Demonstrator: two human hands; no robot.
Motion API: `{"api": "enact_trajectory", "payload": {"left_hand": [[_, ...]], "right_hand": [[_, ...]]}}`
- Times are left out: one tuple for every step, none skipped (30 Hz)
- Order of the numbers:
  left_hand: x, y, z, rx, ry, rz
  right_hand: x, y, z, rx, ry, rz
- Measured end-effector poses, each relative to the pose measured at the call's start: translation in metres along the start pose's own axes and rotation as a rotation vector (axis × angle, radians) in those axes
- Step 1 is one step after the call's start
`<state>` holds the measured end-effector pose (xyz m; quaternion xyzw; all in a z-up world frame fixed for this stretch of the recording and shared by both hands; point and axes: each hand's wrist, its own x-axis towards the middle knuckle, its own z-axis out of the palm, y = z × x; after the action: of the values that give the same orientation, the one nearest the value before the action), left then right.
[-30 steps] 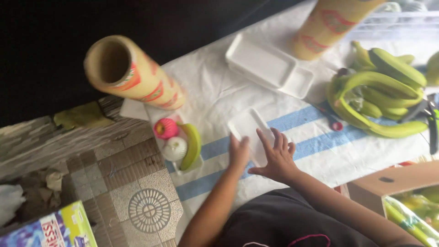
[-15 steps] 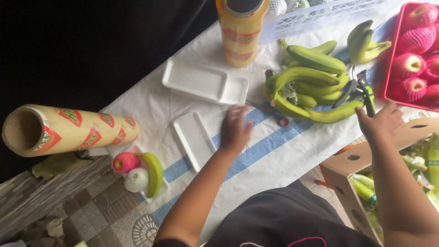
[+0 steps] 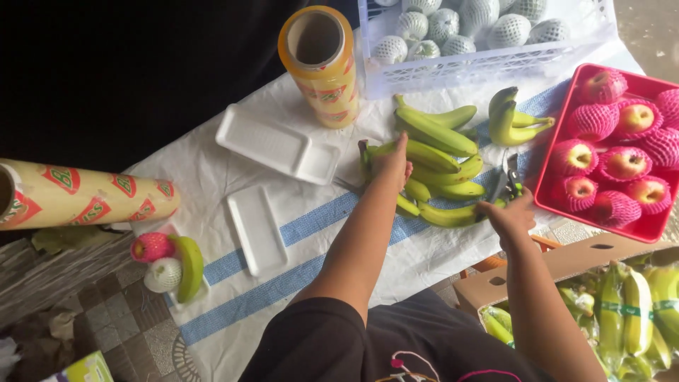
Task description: Arranging various fruits including bananas and apples onto small styrofoam trays for individual packaging.
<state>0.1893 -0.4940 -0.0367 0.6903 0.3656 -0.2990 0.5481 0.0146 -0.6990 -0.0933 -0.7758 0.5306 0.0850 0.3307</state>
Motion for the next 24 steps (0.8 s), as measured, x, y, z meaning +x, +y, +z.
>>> {"api": "enact_trajectory", "payload": {"left_hand": [[-0.002, 0.001, 0.001, -0.004, 0.010, -0.003], [-0.003, 0.001, 0.001, -0.061, -0.005, -0.040], [-0.005, 0.000, 0.001, -0.116, -0.023, -0.078], [-0.020, 0.007, -0.005, -0.118, -0.015, -0.083], [-0.036, 0.014, -0.011, -0.162, -0.044, -0.144], [-0.052, 0.020, -0.016, -0.206, -0.073, -0.204], [-0.066, 0.014, -0.021, -0.208, -0.069, -0.202], [-0.080, 0.009, -0.026, -0.284, -0.074, -0.144], [-0.093, 0.007, -0.031, -0.360, -0.082, -0.081], [-0.082, -0.002, -0.029, -0.362, -0.082, -0.075], [-0.073, -0.018, -0.028, -0.499, -0.103, -0.029], [-0.063, -0.034, -0.027, -0.636, -0.123, 0.018], [-0.057, -0.042, -0.030, -0.637, -0.122, 0.017], [-0.050, -0.050, -0.034, -0.721, -0.185, 0.039], [-0.044, -0.060, -0.038, -0.807, -0.246, 0.060], [-0.044, -0.065, -0.044, -0.811, -0.241, 0.058], [-0.042, -0.068, -0.051, -0.757, -0.306, 0.047], [-0.040, -0.070, -0.058, -0.703, -0.370, 0.036], [-0.032, -0.083, -0.062, -0.702, -0.366, 0.037], [-0.023, -0.096, -0.066, -0.676, -0.451, 0.109], [-0.014, -0.108, -0.070, -0.647, -0.538, 0.181], [-0.028, -0.103, -0.075, -0.645, -0.535, 0.183], [-0.042, -0.098, -0.080, -0.740, -0.731, 0.329], [-0.057, -0.094, -0.085, -0.829, -0.928, 0.477]], "right_hand": [[0.006, 0.011, -0.003, -0.003, -0.010, -0.005], [0.013, 0.022, -0.006, 0.238, -0.081, -0.009], [0.017, 0.035, -0.009, 0.479, -0.151, -0.008], [-0.011, 0.024, -0.033, 0.475, -0.160, -0.008], [-0.040, 0.014, -0.058, 0.575, -0.283, 0.019], [-0.070, 0.003, -0.084, 0.676, -0.406, 0.044], [-0.058, 0.044, -0.075, 0.676, -0.410, 0.042], [-0.046, 0.085, -0.066, 0.925, -0.573, -0.233], [-0.032, 0.121, -0.057, 1.166, -0.745, -0.518], [-0.044, 0.106, -0.062, 1.169, -0.746, -0.525], [-0.061, 0.096, -0.068, 1.346, -0.860, -0.315], [-0.078, 0.086, -0.074, 1.513, -0.964, -0.090], [-0.089, 0.075, -0.076, 1.511, -0.965, -0.088], [-0.100, 0.063, -0.078, 1.476, -1.068, -0.158], [-0.112, 0.052, -0.079, 1.434, -1.174, -0.225], [-0.112, 0.053, -0.079, 1.430, -1.179, -0.221], [-0.113, 0.052, -0.076, 1.371, -1.251, -0.253], [-0.113, 0.051, -0.074, 1.312, -1.321, -0.284], [-0.116, 0.048, -0.074, 1.313, -1.324, -0.282], [-0.120, 0.045, -0.075, 1.231, -1.266, -0.327], [-0.122, 0.042, -0.076, 1.150, -1.206, -0.372], [-0.120, 0.047, -0.072, 1.152, -1.208, -0.372], [-0.118, 0.051, -0.069, 1.075, -1.094, -0.376], [-0.116, 0.056, -0.066, 0.997, -0.981, -0.377]]}}
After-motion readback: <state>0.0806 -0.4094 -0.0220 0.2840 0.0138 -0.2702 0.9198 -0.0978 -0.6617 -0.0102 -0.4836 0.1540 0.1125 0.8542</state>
